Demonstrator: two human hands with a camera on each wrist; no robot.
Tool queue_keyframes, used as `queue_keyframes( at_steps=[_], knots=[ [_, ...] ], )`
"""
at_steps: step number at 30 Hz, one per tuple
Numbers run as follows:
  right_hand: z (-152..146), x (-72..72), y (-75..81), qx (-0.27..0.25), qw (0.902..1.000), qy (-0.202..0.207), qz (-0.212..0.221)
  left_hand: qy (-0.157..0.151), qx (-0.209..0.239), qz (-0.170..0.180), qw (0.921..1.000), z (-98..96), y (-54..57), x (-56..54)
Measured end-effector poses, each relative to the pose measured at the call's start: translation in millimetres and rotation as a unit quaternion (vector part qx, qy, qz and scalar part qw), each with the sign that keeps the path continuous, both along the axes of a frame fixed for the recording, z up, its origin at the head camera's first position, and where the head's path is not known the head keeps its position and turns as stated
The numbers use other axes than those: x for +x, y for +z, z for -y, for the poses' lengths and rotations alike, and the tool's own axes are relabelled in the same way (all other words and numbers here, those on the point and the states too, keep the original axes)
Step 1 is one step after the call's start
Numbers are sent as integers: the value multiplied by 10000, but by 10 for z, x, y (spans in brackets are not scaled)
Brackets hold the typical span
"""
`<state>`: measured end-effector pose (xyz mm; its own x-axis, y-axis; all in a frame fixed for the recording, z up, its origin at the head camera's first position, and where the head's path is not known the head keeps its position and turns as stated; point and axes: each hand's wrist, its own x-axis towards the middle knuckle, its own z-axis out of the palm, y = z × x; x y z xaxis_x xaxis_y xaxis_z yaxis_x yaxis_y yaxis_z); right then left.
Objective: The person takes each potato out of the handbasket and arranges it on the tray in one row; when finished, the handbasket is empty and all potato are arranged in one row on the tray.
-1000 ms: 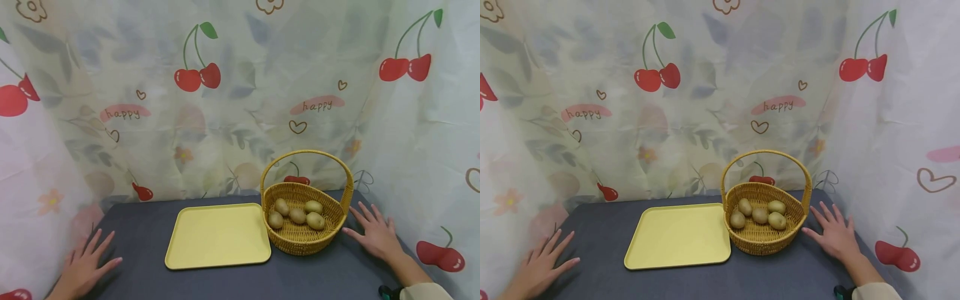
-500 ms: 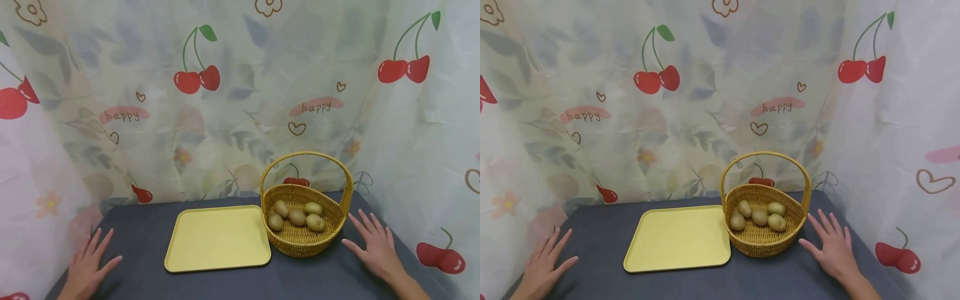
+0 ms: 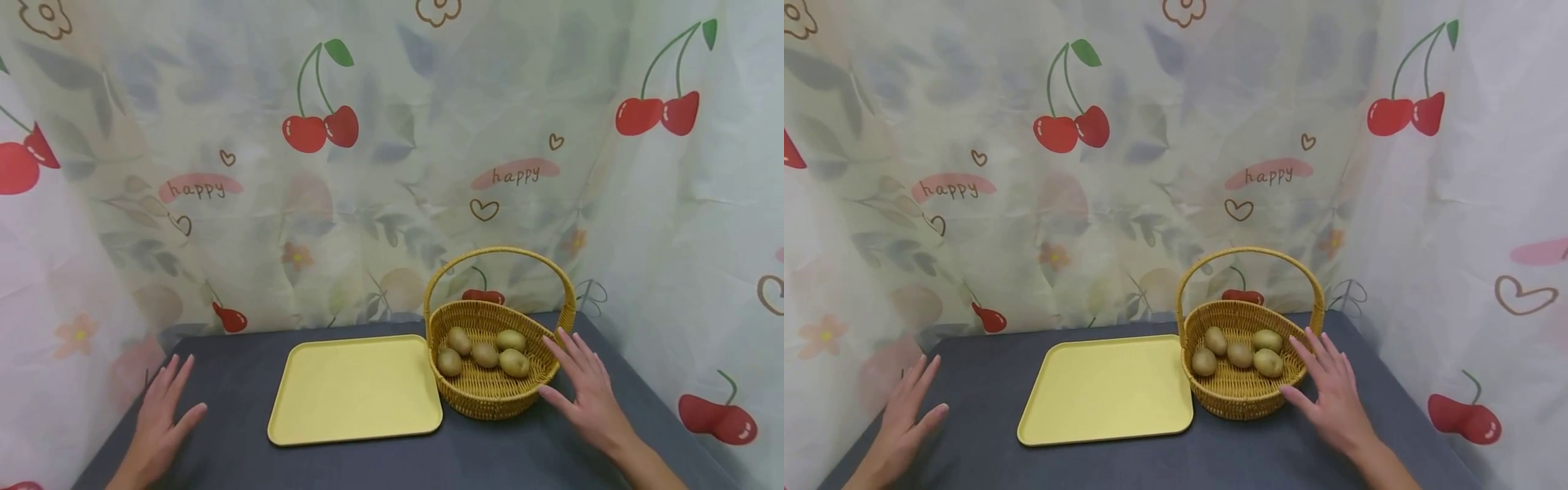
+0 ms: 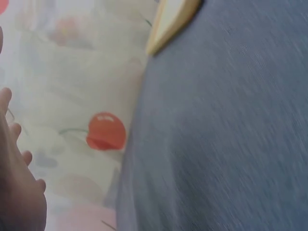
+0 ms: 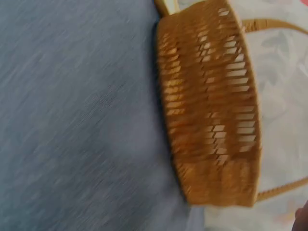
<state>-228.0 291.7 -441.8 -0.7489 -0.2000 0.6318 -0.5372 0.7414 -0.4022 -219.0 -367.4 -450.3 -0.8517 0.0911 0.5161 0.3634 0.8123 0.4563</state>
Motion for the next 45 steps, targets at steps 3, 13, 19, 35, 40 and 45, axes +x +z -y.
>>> queue_keyframes(
  at_steps=[3,13,19,35,40,45],
  knots=[
    [83,-18,84,-141,9995,250,92,-273,287,-112,9992,-80,86,7],
    [315,-172,444,-379,9903,461,1259,-817,919,-419,9915,-330,271,-6],
    [425,-361,624,-244,9842,675,1619,-890,1100,-672,9877,-397,357,-22],
    [619,-985,720,-543,9029,1093,4121,-909,1851,8,9785,-636,327,-116],
    [706,-1140,668,-523,8784,981,4648,-804,2073,1060,9692,-642,149,-202],
    [762,-1280,590,-537,8646,917,4911,-821,2474,2110,9421,-649,-75,-296]
  ],
)
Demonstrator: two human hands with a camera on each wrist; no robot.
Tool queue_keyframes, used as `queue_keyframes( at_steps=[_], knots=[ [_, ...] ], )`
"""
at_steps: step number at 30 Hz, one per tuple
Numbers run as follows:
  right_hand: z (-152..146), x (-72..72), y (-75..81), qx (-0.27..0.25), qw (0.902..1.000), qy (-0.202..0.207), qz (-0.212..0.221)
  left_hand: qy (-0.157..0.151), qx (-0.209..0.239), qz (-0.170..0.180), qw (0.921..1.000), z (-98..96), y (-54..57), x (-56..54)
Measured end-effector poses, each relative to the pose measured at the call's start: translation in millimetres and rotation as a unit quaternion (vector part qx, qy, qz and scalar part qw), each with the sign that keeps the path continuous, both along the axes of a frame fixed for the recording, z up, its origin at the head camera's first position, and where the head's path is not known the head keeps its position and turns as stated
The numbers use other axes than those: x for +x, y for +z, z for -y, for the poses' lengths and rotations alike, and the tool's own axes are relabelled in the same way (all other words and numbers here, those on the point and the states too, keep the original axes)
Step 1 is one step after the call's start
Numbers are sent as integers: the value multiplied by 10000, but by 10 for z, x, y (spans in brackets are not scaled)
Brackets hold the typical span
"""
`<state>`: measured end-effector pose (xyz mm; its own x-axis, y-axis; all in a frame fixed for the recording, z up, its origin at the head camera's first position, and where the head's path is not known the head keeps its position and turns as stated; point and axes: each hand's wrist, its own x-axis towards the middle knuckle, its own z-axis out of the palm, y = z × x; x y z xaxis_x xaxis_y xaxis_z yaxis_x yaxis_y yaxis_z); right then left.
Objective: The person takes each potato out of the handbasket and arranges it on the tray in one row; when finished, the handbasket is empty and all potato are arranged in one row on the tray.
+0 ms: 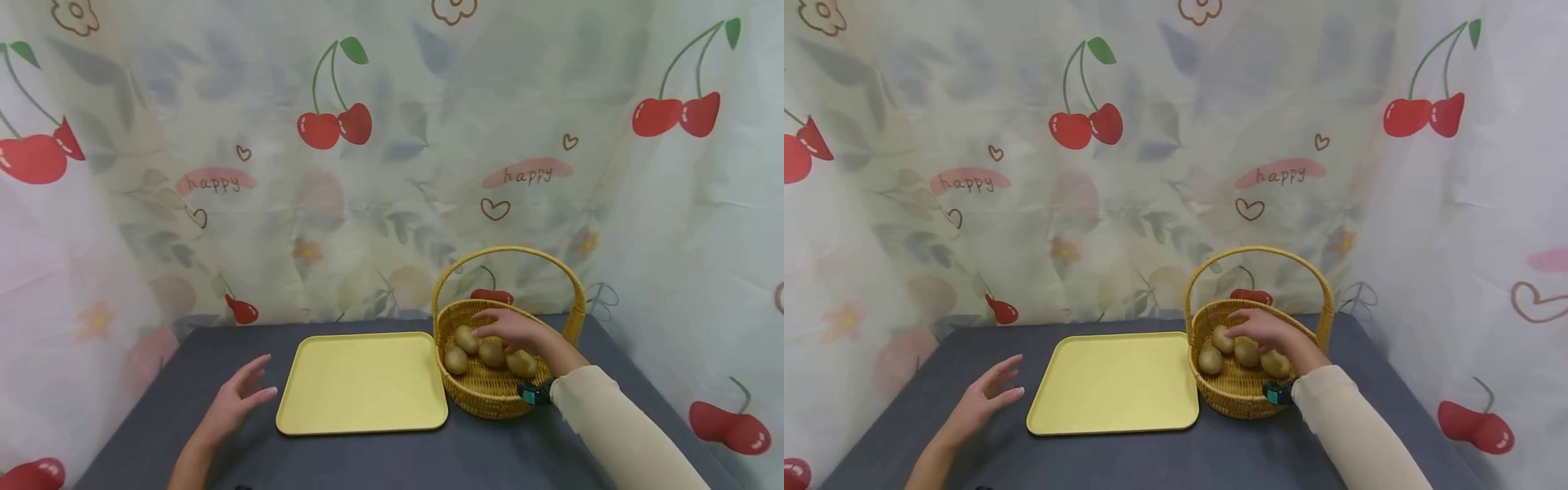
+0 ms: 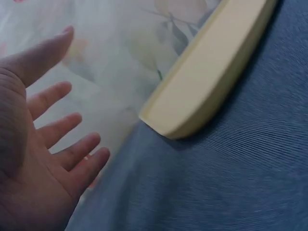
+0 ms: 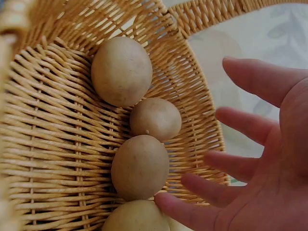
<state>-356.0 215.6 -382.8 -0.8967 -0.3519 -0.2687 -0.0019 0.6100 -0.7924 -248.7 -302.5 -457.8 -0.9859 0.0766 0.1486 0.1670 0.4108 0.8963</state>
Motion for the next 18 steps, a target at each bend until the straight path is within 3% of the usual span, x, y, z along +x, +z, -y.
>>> queue_keyframes(
  at_steps=[5,9,14,18],
  knots=[
    [10,-84,-81,143,9998,-108,33,-58,225,722,9971,-23,-168,-63],
    [11,-89,-126,468,9987,31,-178,-114,138,1045,9944,-36,-246,-78],
    [-6,-94,-169,825,9938,501,-549,-110,-162,1186,9927,-26,-273,-82],
    [-34,-108,-197,927,9908,853,-488,-232,-509,1160,9917,-9,-287,-89]
  ],
)
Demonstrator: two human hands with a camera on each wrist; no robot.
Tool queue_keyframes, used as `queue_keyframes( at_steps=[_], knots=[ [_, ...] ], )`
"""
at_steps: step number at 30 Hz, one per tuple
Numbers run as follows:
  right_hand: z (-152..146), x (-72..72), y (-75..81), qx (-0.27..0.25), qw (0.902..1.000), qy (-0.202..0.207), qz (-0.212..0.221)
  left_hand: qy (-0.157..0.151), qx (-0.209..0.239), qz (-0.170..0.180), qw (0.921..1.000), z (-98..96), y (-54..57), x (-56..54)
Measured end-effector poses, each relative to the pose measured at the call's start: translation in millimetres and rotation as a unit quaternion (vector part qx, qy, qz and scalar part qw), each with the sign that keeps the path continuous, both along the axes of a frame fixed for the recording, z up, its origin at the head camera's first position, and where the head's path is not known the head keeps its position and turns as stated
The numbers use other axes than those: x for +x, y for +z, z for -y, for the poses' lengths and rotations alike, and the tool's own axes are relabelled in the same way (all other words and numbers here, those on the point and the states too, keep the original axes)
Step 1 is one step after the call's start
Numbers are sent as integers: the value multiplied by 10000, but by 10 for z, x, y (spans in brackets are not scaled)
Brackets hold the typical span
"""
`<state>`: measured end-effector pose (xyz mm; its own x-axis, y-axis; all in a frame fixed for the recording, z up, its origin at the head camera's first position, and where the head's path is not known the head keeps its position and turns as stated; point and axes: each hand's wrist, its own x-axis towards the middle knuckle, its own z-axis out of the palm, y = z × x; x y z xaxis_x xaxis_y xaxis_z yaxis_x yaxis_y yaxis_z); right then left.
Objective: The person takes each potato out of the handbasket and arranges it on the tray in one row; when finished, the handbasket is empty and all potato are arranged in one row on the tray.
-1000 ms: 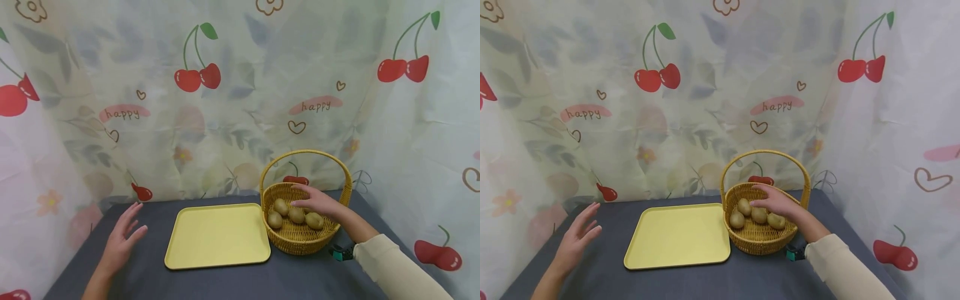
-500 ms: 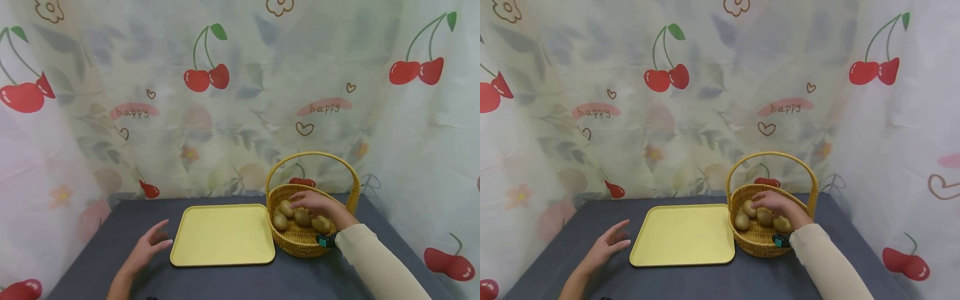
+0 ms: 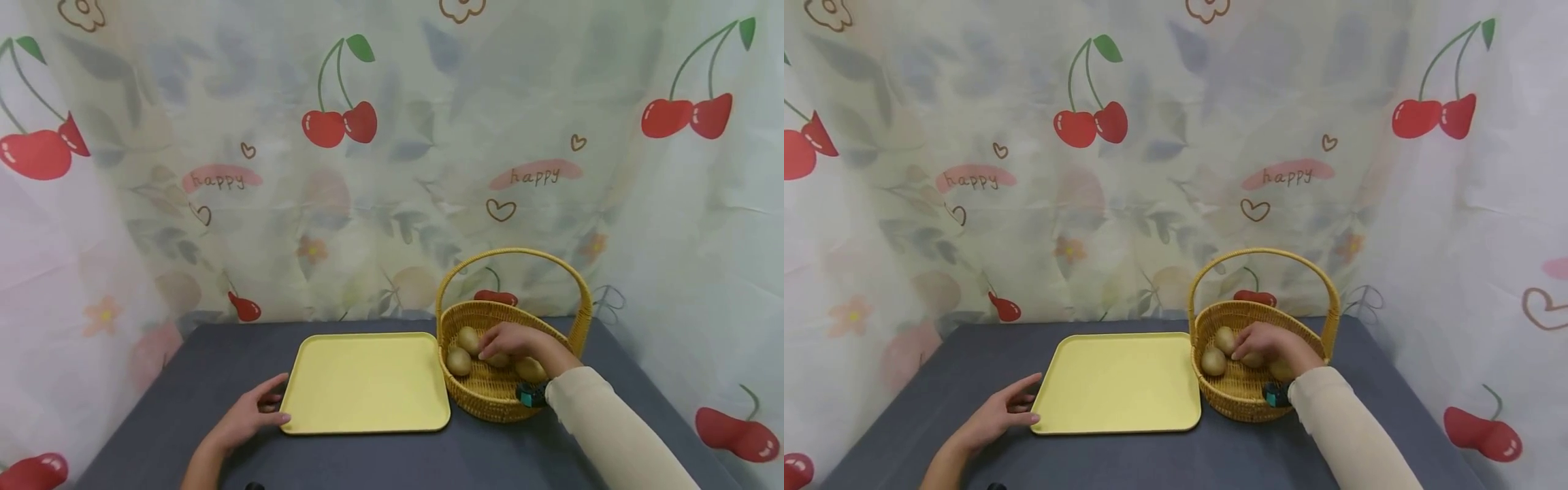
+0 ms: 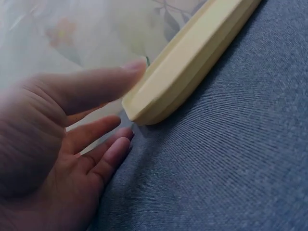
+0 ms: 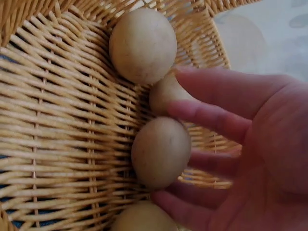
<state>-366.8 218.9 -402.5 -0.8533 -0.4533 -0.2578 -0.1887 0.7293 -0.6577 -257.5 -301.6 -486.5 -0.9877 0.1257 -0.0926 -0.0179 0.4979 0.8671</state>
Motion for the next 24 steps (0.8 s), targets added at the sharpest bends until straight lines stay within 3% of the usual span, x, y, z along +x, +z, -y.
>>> queue_keyframes(
  at_steps=[5,10,18,24],
  knots=[
    [-27,-19,0,272,9992,303,64,-142,-305,-126,9994,18,-37,-18],
    [-41,-12,-1,535,9983,246,-36,-397,-375,-214,9983,26,-59,-32],
    [-32,-9,4,249,9997,43,57,-515,-338,-330,9976,29,-81,-23],
    [-11,15,67,152,9997,69,-183,-536,-437,-300,9972,38,-82,-37]
  ],
)
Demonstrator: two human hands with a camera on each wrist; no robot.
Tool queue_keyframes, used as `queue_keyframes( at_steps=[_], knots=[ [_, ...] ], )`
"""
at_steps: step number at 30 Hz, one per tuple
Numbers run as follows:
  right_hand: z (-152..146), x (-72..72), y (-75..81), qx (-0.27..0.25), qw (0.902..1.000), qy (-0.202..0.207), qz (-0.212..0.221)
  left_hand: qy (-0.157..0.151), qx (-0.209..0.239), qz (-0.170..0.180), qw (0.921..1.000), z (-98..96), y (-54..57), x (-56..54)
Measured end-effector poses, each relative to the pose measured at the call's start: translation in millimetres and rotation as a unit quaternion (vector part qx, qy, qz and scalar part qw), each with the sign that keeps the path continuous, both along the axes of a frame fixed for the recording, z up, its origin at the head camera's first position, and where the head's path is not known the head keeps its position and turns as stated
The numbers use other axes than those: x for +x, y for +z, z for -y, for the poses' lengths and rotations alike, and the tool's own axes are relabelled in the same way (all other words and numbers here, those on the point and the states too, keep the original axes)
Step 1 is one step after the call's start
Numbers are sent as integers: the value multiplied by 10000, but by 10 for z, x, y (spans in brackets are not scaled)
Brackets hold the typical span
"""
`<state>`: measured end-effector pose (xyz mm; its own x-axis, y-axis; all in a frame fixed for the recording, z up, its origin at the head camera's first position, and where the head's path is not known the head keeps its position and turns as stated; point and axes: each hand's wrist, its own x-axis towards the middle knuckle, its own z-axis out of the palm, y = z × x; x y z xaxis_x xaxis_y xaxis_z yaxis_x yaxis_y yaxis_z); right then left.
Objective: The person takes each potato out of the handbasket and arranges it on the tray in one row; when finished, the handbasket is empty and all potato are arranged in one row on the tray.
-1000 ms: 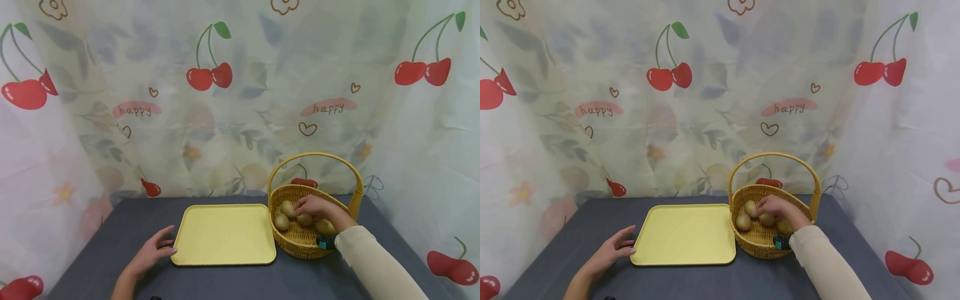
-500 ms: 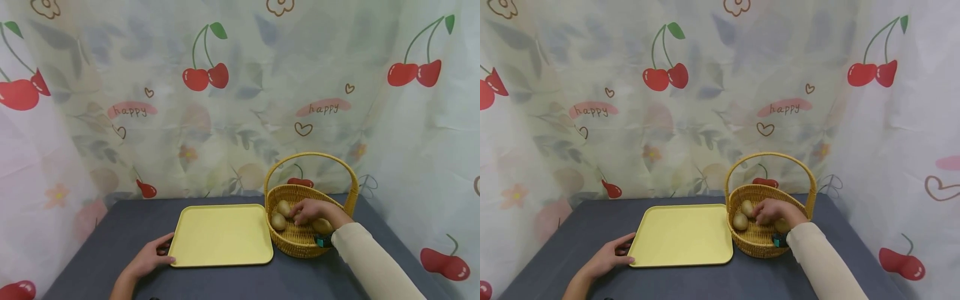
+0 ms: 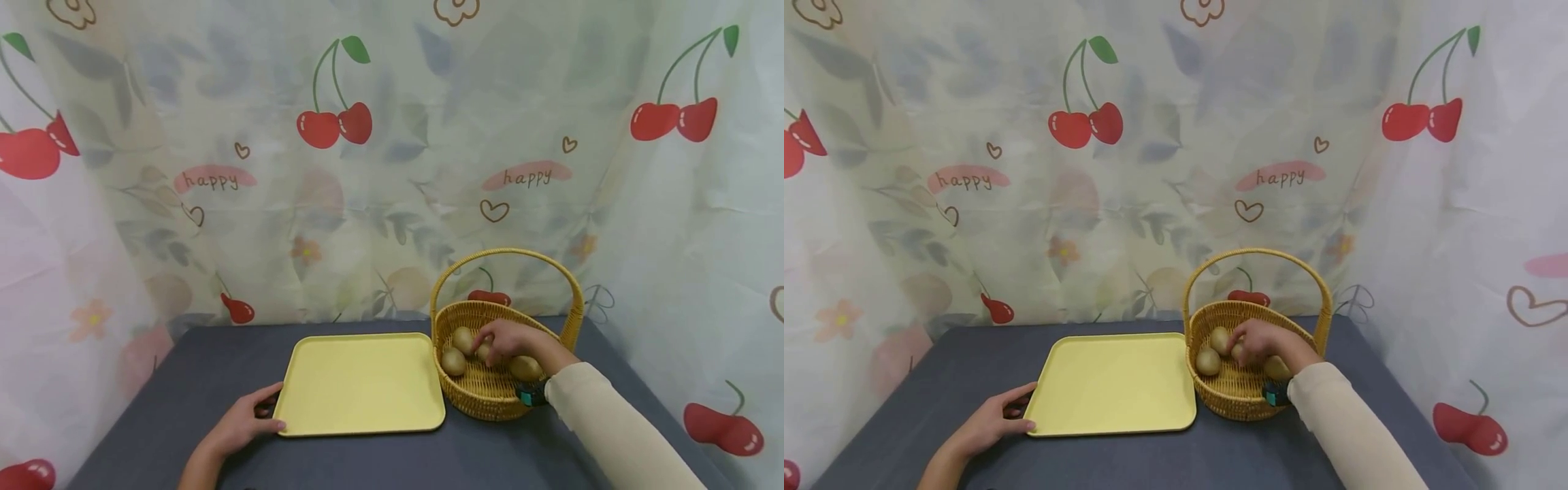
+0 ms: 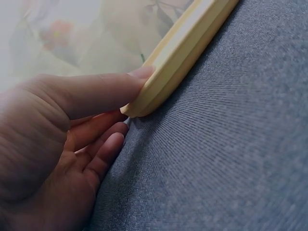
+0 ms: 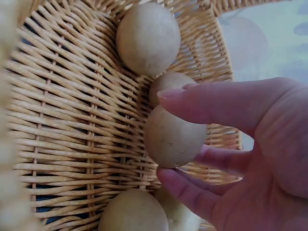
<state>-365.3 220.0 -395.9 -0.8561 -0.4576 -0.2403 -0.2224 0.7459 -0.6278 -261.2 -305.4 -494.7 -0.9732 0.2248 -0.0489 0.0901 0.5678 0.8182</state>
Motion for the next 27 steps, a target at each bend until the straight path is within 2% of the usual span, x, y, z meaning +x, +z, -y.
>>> queue_keyframes(
  at_steps=[5,13,21,24,27],
  knots=[
    [24,39,55,87,9982,55,-585,28,-47,31,10000,5,24,-21],
    [50,278,133,-475,9901,213,-1306,122,-66,152,9998,-9,13,-5],
    [87,543,170,-1124,9804,252,-1597,173,-69,182,9997,-21,18,1],
    [117,651,175,-1214,9766,360,-1737,174,-73,185,9997,-23,27,4],
    [171,748,172,-1419,9736,574,-1691,191,-91,208,9996,-22,29,3]
  ],
)
